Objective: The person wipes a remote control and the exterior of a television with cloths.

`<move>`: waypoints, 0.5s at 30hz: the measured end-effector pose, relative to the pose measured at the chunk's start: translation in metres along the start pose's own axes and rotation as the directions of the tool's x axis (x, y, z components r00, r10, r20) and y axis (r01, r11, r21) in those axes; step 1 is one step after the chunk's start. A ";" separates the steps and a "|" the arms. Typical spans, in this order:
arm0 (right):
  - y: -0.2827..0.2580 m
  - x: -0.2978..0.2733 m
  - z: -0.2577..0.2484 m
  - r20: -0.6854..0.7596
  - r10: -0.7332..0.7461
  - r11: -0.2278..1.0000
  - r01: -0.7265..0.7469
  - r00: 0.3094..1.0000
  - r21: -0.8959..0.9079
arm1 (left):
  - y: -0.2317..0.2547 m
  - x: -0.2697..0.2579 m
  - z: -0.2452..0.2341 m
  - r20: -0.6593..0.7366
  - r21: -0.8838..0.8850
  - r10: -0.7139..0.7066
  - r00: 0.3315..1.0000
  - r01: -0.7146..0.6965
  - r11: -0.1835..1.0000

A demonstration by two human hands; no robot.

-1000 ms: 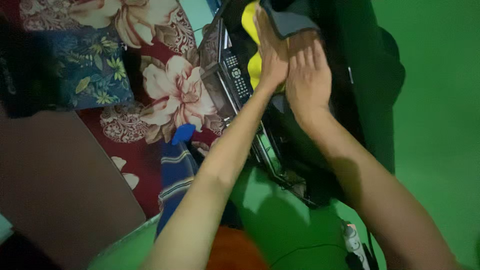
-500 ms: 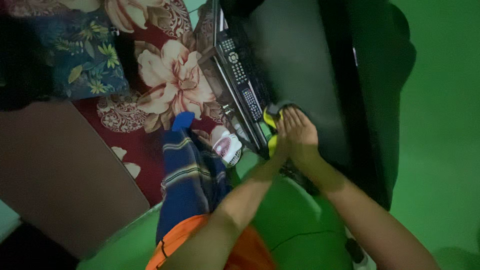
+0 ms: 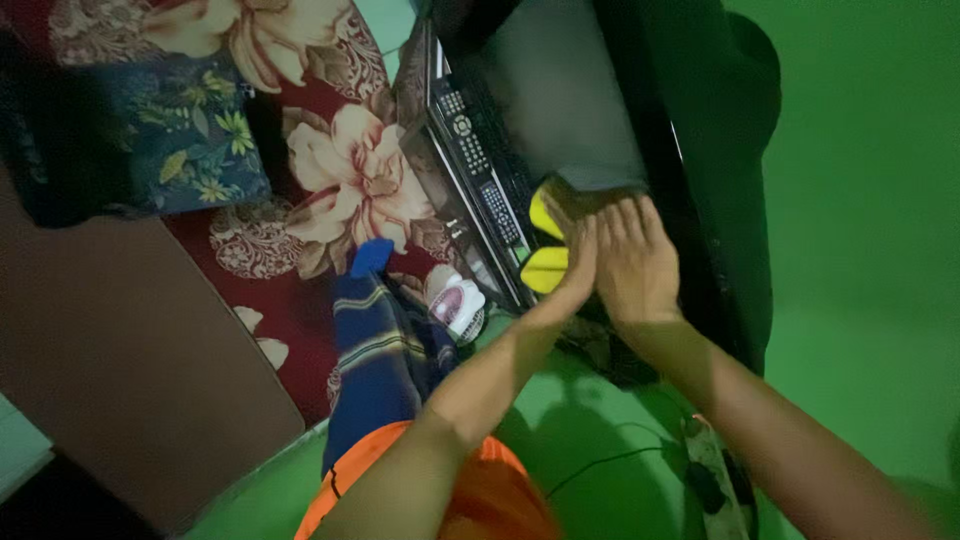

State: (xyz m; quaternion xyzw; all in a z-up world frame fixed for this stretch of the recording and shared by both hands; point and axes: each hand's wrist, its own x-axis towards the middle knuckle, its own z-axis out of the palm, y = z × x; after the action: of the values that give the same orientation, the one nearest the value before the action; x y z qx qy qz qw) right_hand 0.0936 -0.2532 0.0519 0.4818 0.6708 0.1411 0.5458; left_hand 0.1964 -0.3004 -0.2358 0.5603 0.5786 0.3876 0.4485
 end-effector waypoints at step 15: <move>0.107 0.075 -0.060 -0.540 0.308 0.759 0.140 0.783 0.636 | 0.145 0.233 -0.159 -0.229 -0.368 0.001 0.973 -0.088 0.926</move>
State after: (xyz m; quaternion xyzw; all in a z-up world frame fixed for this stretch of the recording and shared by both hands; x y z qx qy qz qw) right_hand 0.0985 -0.1205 0.1054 0.5974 0.7933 0.0763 0.0894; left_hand 0.0952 -0.0495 -0.0702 0.4297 0.5275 0.5622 0.4701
